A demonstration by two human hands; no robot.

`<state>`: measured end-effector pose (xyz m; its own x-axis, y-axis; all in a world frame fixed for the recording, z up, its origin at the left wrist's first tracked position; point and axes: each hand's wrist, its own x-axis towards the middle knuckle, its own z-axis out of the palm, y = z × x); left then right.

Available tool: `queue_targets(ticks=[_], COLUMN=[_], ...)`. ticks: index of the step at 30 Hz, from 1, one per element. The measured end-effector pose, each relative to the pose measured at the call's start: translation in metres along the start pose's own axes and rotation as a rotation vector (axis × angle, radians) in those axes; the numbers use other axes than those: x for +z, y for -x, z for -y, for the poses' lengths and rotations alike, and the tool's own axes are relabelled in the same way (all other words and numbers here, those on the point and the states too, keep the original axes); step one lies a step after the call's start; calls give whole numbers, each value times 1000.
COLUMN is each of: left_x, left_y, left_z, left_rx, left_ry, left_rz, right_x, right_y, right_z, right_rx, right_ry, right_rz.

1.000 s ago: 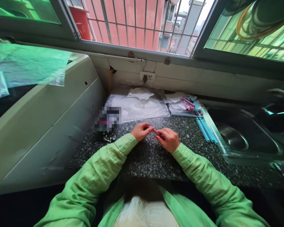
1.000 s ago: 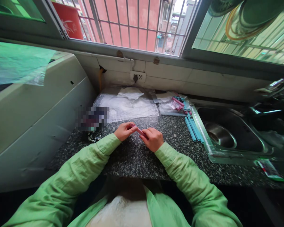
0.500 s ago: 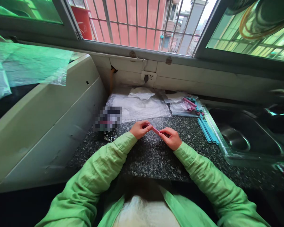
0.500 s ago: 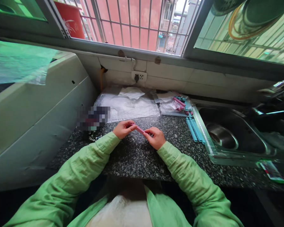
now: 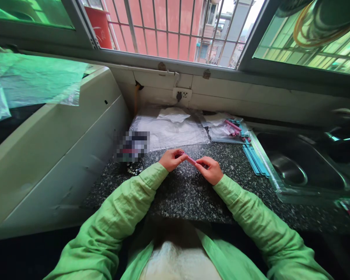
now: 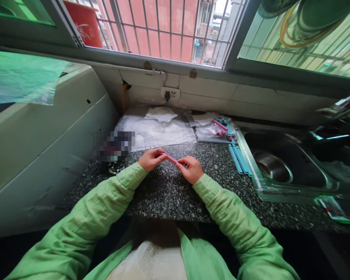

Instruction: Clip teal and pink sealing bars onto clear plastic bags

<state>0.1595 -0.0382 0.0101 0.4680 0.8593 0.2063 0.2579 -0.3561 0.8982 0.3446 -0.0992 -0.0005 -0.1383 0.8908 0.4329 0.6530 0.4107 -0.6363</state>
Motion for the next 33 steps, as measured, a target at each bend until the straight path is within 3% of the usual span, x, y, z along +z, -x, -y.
queue_targets(ticks=[33], left_x=[0], left_y=[1], left_z=[-8], left_rx=[3], left_ry=[22], left_rz=[-37], right_x=[1], right_y=[-1], right_z=[2], right_rx=[28], right_ry=[19], right_rz=[-19])
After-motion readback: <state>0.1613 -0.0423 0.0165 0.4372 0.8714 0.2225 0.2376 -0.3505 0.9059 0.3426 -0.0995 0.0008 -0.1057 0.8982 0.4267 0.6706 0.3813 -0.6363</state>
